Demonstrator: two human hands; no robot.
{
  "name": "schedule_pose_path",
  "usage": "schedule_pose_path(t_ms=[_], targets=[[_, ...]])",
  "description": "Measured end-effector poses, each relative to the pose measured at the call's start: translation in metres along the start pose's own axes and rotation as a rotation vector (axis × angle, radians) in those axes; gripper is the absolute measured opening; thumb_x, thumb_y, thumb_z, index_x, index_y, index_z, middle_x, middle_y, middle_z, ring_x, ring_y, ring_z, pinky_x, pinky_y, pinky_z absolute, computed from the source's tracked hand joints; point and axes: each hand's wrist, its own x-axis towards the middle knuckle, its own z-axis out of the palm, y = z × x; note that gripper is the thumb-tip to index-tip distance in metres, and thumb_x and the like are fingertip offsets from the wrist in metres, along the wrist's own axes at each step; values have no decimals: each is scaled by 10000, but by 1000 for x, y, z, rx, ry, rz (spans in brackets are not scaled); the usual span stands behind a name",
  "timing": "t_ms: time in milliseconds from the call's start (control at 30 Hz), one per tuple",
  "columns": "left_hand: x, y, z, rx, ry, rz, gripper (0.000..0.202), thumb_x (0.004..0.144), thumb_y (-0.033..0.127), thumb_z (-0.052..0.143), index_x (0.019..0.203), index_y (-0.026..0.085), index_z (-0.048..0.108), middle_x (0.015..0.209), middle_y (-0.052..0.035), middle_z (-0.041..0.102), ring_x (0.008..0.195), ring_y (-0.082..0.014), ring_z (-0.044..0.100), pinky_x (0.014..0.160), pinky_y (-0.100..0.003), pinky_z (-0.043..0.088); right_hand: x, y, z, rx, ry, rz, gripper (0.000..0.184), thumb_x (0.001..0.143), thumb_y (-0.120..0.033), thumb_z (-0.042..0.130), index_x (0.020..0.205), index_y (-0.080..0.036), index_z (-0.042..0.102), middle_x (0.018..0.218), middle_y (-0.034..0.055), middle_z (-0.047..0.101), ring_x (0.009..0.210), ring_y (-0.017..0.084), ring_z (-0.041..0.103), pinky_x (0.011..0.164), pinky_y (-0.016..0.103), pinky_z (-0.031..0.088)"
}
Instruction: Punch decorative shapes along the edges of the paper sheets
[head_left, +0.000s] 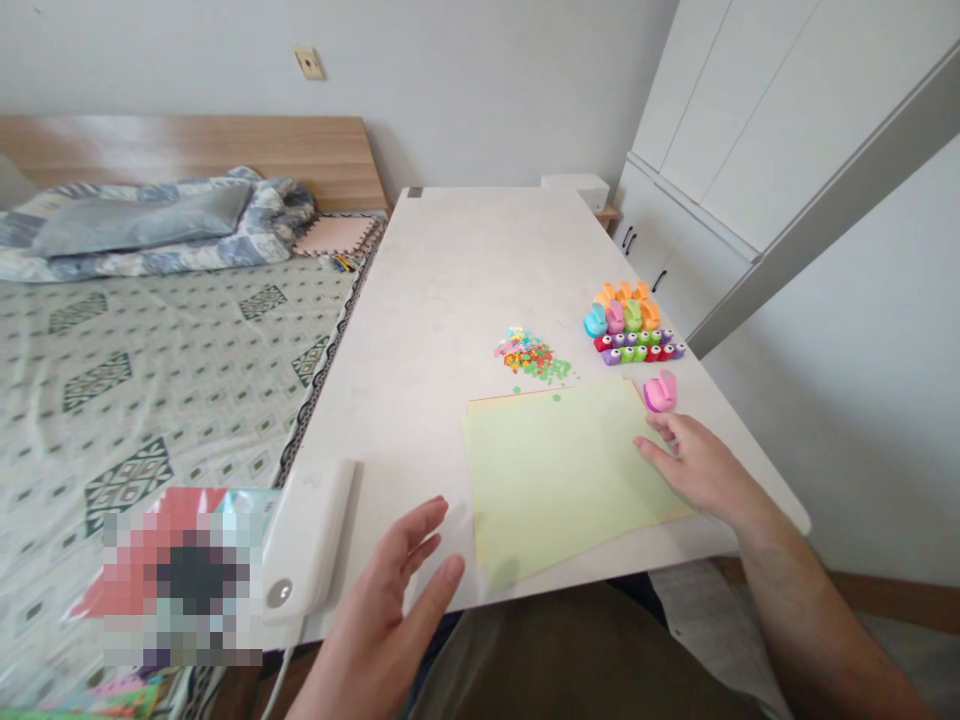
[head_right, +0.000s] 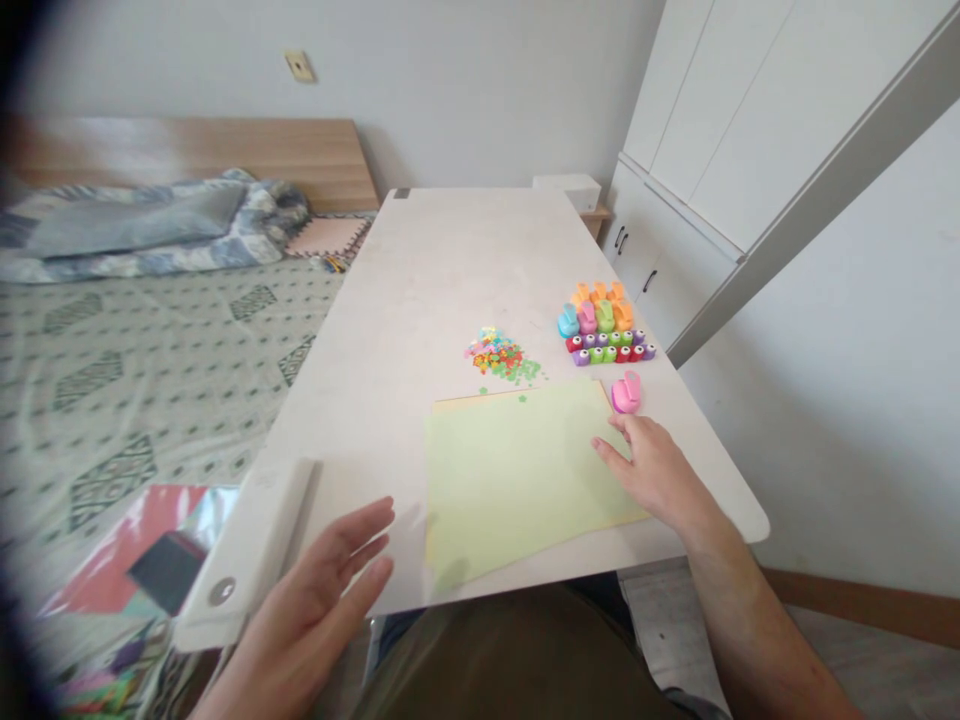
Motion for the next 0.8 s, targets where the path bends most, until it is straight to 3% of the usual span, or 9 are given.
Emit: schedule_pose_path(t_ms=[133,300,467,567,700,800], targets=[[26,13,18,-112,-25,-47,617,845,542,678,1332,205,508,1437,-149,552,1357,-287,518,1155,-456,429,-3,-3,-3,78,-1,58,495,922,-559,545,1246,-186,592,1184,158,684,1042,300,671,865,429,549],[37,28,27,-188,4,-100,612,834,522,704,1301,166,529,1408,-160,583,1317,-278,556,1150,-419,431,-5,-3,-5,174,-17,126,473,913,-565,566,1225,-209,592,1189,131,686,1058,285,667,871,421,552],[48,24,31,-246,28,-121,701,806,530,731,1339,145,488,1421,-176,574,1294,-277,570,1074,-395,482,-5,0,-5,226,-28,145,463,913,-573,565,1211,-219,593,1146,109,699,1019,266,677,863,413,552],[53,22,32,-274,14,-123,730,808,517,732,1368,133,467,1337,-176,637,1137,-257,660,983,-385,525,-6,-3,-5,220,-24,141,462,908,-570,574,1205,-218,603,1153,110,698,1030,268,675,872,415,549],[57,25,32,-224,-138,-97,535,879,514,637,1237,118,602,1117,-132,735,887,-222,699,834,-354,558,-8,-9,-4,238,-32,113,438,908,-548,582,1196,-220,614,1137,110,706,1012,271,682,856,417,559],[57,26,30,-121,-196,-50,440,913,515,570,1124,142,672,1043,-101,745,899,-242,695,796,-352,567,-9,-12,-3,262,-45,87,419,903,-539,593,1184,-229,620,1117,109,711,982,271,690,827,419,575]])
